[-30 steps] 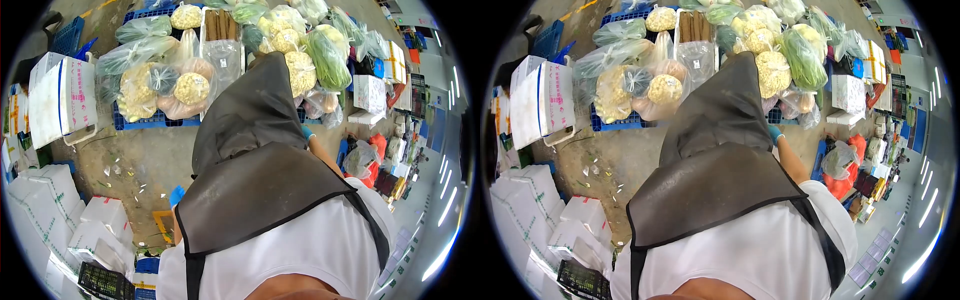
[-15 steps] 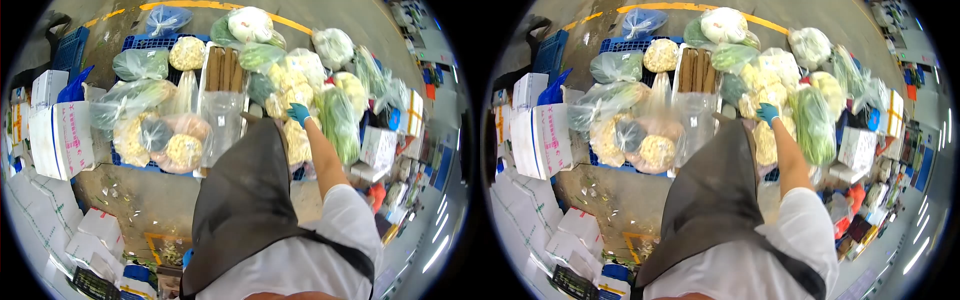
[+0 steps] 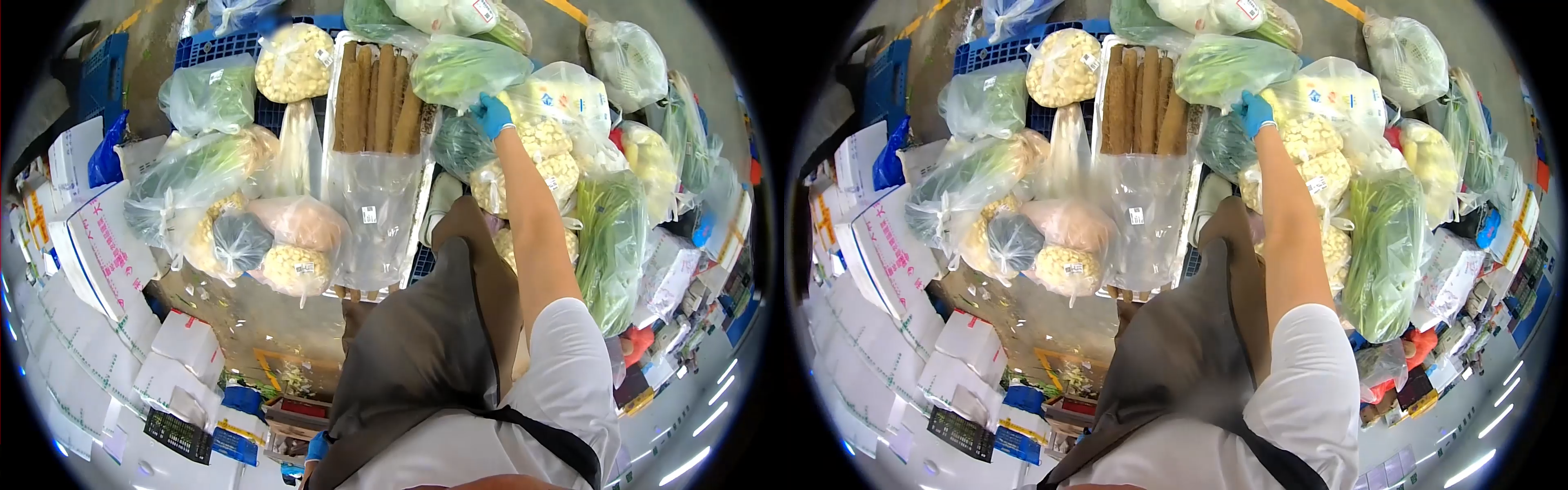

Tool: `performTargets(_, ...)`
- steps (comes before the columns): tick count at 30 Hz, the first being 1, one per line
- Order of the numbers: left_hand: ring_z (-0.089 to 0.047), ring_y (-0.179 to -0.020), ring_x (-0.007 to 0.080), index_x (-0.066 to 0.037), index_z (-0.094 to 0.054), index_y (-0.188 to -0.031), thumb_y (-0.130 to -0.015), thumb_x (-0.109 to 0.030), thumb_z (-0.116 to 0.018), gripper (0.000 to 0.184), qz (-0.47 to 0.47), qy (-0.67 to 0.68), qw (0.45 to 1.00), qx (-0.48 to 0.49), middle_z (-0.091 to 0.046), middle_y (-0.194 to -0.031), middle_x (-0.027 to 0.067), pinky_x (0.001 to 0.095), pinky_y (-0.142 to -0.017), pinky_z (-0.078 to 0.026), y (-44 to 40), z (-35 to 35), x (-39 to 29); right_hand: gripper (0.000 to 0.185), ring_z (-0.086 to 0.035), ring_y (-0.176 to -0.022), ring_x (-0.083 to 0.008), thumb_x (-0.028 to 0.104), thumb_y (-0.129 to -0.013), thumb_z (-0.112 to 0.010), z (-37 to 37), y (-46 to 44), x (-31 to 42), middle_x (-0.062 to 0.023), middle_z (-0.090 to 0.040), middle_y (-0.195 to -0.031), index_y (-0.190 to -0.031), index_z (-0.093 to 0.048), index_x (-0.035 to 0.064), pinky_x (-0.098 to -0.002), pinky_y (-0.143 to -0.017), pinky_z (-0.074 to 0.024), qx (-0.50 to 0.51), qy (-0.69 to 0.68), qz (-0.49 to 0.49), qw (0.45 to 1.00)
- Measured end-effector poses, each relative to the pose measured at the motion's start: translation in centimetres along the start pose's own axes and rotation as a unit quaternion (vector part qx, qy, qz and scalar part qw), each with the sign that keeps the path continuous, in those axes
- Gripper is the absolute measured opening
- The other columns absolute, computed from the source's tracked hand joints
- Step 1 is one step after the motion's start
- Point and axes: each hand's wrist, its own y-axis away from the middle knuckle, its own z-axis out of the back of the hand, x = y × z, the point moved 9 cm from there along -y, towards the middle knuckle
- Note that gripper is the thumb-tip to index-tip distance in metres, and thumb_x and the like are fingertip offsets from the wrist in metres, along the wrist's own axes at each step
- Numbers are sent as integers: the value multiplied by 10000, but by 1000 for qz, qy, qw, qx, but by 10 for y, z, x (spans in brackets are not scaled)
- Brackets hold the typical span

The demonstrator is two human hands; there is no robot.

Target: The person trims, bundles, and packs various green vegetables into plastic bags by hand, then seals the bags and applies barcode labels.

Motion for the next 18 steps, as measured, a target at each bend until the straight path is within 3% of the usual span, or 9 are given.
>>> performTargets(1, -624, -980, 374, -100, -657, -1070, -853, -259, -608, 273, 12, -13, 1000, 12, -669, -1055, 176, 436, -797, -512, 0, 13, -17, 97, -549, -674, -173, 183, -930, -623, -19, 16, 24, -15, -546, -760, -972, -571, 112, -344, -711, -507, 42, -32, 47, 997)
performTargets(4, -626, -1004, 367, -100, -645, -1131, -852, -225, -604, 308, -42, 6, 998, -36, -671, -1072, 167, 435, -825, -516, -18, 22, -22, 86, -517, -650, -137, 168, -937, -615, -49, 47, 114, -7, -526, -747, -956, -564, 101, -311, -667, -494, 86, 7, 174, 981)
performTargets(8, -621, -1037, 364, -87, -627, -1189, -854, -185, -602, 350, -100, 13, 991, -85, -659, -1125, 170, 420, -852, -521, -23, 54, -52, 115, -507, -636, -123, 181, -939, -621, -64, 65, 230, -11, -522, -729, -891, -583, 83, -272, -629, -467, 101, 76, 239, 963)
performTargets(12, -621, -1055, 345, -78, -651, -1156, -844, -174, -618, 328, -43, 92, 990, -100, -647, -1167, 163, 382, -856, -527, -5, 78, -83, 67, -529, -669, -137, 141, -938, -610, -64, 67, 317, -26, -576, -786, -934, -620, 75, -263, -655, -469, 81, 83, 276, 954)
performTargets(14, -638, -1016, 337, -81, -666, -1114, -836, -137, -629, 285, -44, 136, 982, -123, -663, -1124, 153, 376, -828, -531, 32, 82, -117, 60, -542, -684, -149, 114, -936, -598, -65, 57, 350, -33, -596, -815, -960, -626, 67, -276, -666, -481, 137, -7, 290, 947)
performTargets(15, -646, -997, 333, -82, -673, -1092, -832, -119, -635, 265, -45, 158, 977, -135, -671, -1102, 148, 373, -814, -534, 49, 83, -132, 51, -573, -722, -163, 85, -931, -589, -65, 59, 363, -35, -605, -827, -967, -620, 65, -301, -700, -497, 110, -21, 289, 951)
performTargets(18, -651, -961, 317, -75, -672, -1074, -841, -106, -630, 239, -47, 170, 976, -130, -671, -1057, 147, 374, -794, -533, 70, 50, -128, 251, -619, -926, -209, 206, -956, -575, -76, 98, 364, -62, -623, -1072, -1190, -583, 114, -378, -802, -516, 64, -6, 184, 981)
